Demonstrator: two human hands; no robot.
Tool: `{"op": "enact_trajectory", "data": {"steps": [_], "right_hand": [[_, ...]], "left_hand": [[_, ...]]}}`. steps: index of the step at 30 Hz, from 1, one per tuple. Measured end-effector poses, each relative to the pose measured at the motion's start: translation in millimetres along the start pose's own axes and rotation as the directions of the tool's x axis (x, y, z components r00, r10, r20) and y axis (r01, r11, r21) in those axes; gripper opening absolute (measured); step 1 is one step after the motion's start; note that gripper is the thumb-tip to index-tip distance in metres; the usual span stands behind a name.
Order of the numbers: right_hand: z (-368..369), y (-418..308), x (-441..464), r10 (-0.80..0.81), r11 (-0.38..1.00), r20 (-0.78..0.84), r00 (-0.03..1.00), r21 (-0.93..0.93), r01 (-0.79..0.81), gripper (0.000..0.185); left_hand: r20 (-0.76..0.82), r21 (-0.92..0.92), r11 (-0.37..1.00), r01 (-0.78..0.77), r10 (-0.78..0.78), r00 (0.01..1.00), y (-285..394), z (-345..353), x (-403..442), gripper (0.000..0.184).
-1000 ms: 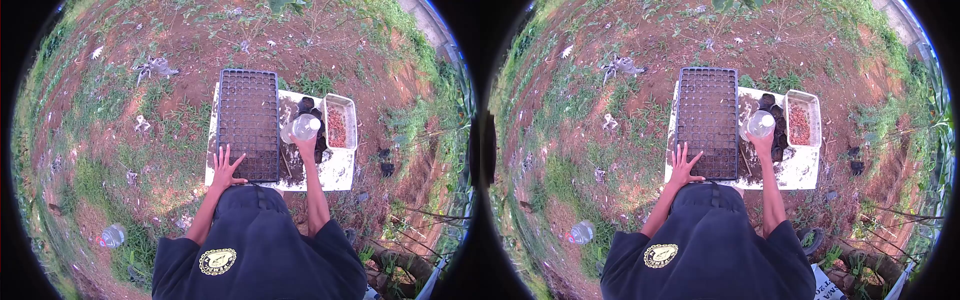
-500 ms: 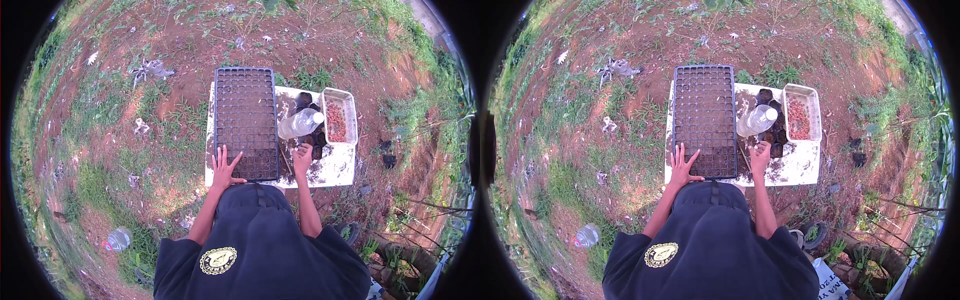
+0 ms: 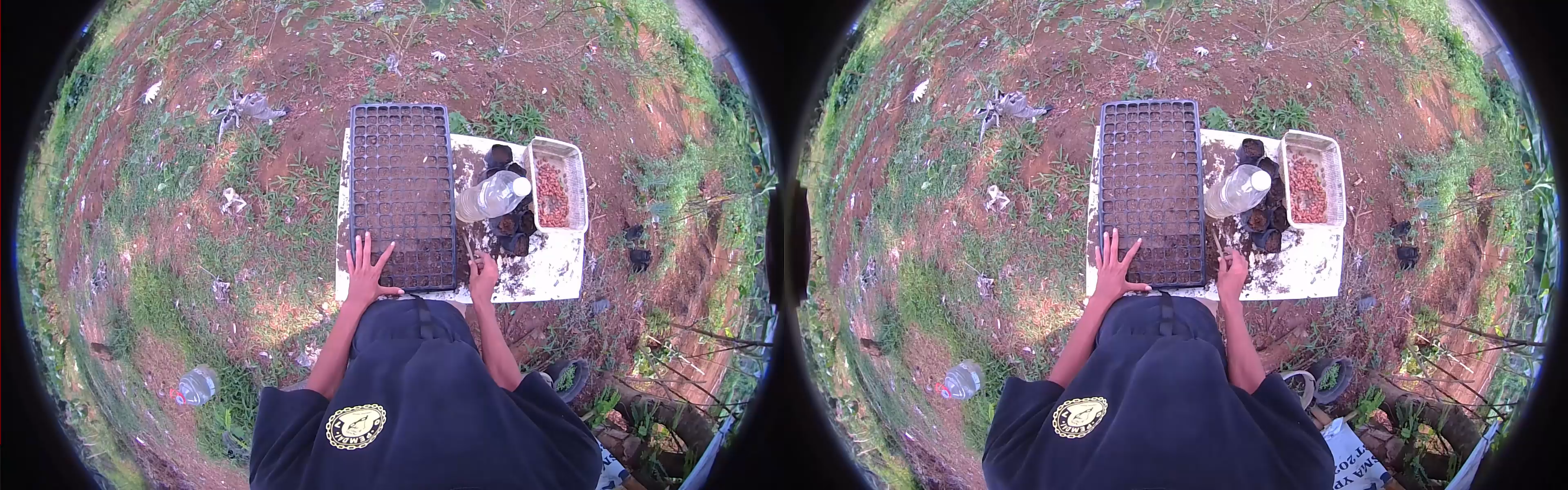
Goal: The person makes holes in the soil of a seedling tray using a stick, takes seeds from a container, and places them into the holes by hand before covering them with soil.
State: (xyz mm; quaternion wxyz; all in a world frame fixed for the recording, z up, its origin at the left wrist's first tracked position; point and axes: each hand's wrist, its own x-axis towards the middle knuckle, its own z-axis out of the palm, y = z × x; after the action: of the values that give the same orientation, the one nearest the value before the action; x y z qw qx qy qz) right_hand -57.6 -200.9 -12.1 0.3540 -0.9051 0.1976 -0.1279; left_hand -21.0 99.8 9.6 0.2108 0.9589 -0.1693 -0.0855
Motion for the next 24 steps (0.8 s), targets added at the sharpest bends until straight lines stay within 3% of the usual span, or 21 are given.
{"op": "enact_trajectory", "data": {"steps": [3,4,5,7,8,9,11,16,18,24], "right_hand": [[-6,-19,2,-0.036,0.993,0.053,0.998,0.112,0.03,0.024],[-9,-31,4,-0.04,0.989,0.165,0.985,0.144,0.016,0.025],[-8,-38,6,-0.041,0.989,0.169,0.985,0.145,0.016,0.025],[-3,-53,11,-0.206,0.978,0.3,0.932,0.084,0.189,0.027],[-1,-66,16,-0.165,0.975,0.416,0.894,0.206,0.084,0.029],[-3,-78,19,-0.165,0.975,0.419,0.893,0.205,0.084,0.029],[-13,-110,28,-0.122,0.992,0.63,0.767,0.105,0.072,0.031],[-10,-134,42,-0.152,0.962,0.648,0.746,-0.076,0.262,0.019],[-6,-136,44,-0.159,0.887,0.627,0.763,-0.249,0.389,0.015],[9,-135,47,-0.181,0.831,0.627,0.757,-0.314,0.459,0.015]], "left_hand": [[0.021,0.012,1.0,0.018,-0.018,1.0,4,-3,1,0.127],[0.026,0.003,1.0,0.021,-0.021,0.999,5,-1,1,0.126],[0.027,0.004,1.0,0.025,-0.025,0.999,5,-1,1,0.126],[0.023,0.005,1.0,0.014,-0.014,1.0,4,0,1,0.124],[0.018,-0.013,1.0,0.015,-0.015,1.0,4,0,1,0.124],[0.018,-0.014,1.0,0.018,-0.017,1.0,5,0,1,0.124],[0.006,-0.01,1.0,0.009,-0.009,1.0,4,1,1,0.124],[-0.005,-0.023,1.0,0.011,-0.011,1.0,3,2,1,0.123],[-0.003,-0.029,0.999,0.016,-0.016,1.0,3,2,1,0.122],[-0.003,-0.017,1.0,0.016,-0.016,1.0,3,2,2,0.124]]}}
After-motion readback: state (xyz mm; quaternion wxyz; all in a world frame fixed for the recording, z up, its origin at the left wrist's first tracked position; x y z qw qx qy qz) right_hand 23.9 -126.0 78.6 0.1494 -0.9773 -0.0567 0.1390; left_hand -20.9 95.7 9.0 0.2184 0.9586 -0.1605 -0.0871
